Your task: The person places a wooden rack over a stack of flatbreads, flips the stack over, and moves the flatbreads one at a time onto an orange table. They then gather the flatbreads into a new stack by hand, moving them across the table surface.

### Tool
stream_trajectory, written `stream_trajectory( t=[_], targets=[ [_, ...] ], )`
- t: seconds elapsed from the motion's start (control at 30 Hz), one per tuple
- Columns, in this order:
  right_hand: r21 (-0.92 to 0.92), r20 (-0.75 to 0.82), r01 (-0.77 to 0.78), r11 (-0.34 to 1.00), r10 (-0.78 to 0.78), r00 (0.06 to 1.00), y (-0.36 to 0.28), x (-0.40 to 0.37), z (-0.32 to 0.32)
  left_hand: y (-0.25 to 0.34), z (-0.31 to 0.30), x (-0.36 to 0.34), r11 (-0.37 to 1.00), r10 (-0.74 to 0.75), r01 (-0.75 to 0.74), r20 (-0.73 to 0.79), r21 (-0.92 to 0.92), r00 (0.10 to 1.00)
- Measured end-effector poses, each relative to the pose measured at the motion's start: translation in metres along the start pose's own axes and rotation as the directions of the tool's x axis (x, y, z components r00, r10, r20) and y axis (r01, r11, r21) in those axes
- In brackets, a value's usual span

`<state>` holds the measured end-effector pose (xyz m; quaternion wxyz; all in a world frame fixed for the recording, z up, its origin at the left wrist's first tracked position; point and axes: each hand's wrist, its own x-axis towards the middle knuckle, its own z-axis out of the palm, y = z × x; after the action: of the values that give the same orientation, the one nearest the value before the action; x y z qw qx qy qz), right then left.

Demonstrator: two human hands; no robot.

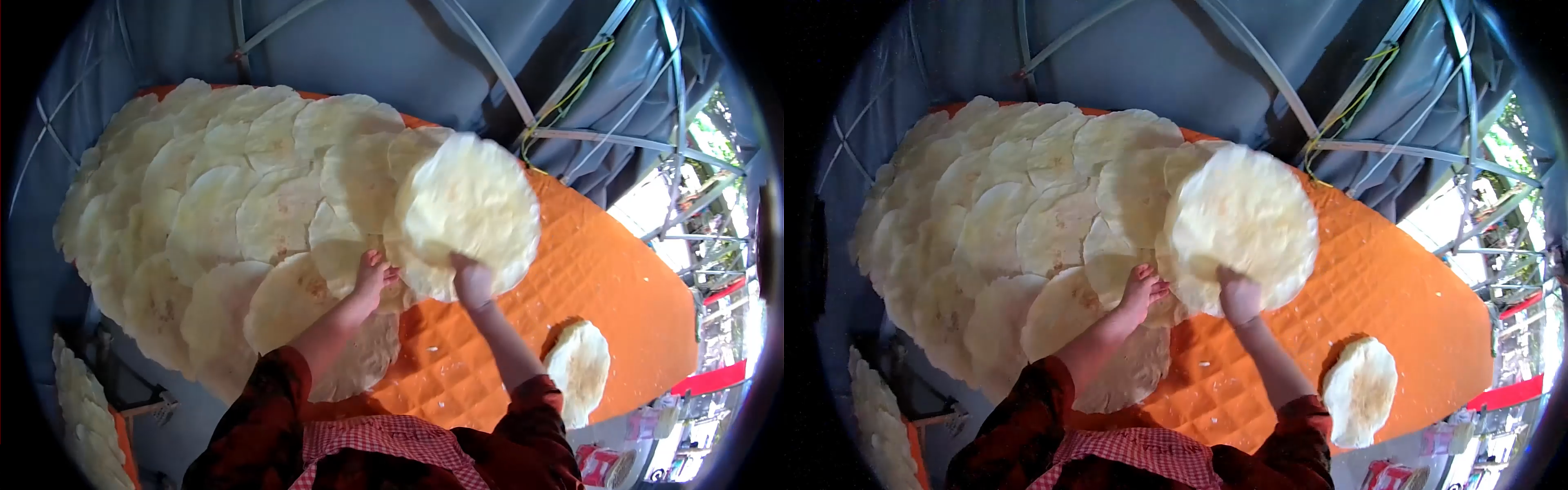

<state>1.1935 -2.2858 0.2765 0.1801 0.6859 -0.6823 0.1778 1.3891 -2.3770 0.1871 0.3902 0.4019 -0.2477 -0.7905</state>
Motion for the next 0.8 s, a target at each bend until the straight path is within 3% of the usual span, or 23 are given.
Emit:
stream_trajectory(
  t=[0.07,0.17,0.3,0.4,0.43,0.53,0.6,0.63,0.8],
  targets=[
    [0.028,0.236,-0.062,0.998,0.054,0.970,0.000,-0.033,0.050,-0.001,0.006,0.012,0.999,0.008,-0.007,-0.010,0.052,1.000],
    [0.106,0.059,-0.100,0.989,0.094,0.994,0.001,-0.052,0.081,-0.014,-0.002,0.031,0.987,0.088,-0.086,-0.007,0.132,0.996],
    [0.175,0.251,-0.221,0.960,0.173,0.952,-0.004,-0.028,0.046,0.012,0.019,0.023,0.945,0.095,-0.060,-0.097,0.321,0.991],
    [0.083,0.192,-0.153,0.985,0.135,0.972,-0.018,-0.031,0.059,0.020,0.021,0.044,0.862,-0.073,0.087,-0.047,0.500,0.996],
    [0.020,0.286,-0.160,0.987,0.148,0.947,-0.024,-0.035,0.062,0.019,0.023,0.047,0.874,-0.033,0.060,-0.064,0.483,0.997],
    [0.124,0.223,-0.200,0.972,0.169,0.960,-0.037,-0.033,0.054,0.030,0.031,0.045,0.747,0.040,-0.007,-0.035,0.665,0.999],
    [0.082,0.231,-0.148,0.986,0.125,0.965,-0.038,-0.030,0.052,0.017,0.019,0.061,0.673,0.136,-0.158,0.089,0.723,0.987],
    [0.060,0.233,-0.119,0.991,0.102,0.967,-0.037,-0.027,0.051,0.009,0.013,0.069,0.629,0.182,-0.236,0.155,0.740,0.971],
    [0.207,0.290,-0.234,0.950,0.169,0.942,-0.029,-0.027,0.055,0.027,0.026,0.058,0.780,0.257,-0.156,-0.082,0.606,0.963]
  ],
)
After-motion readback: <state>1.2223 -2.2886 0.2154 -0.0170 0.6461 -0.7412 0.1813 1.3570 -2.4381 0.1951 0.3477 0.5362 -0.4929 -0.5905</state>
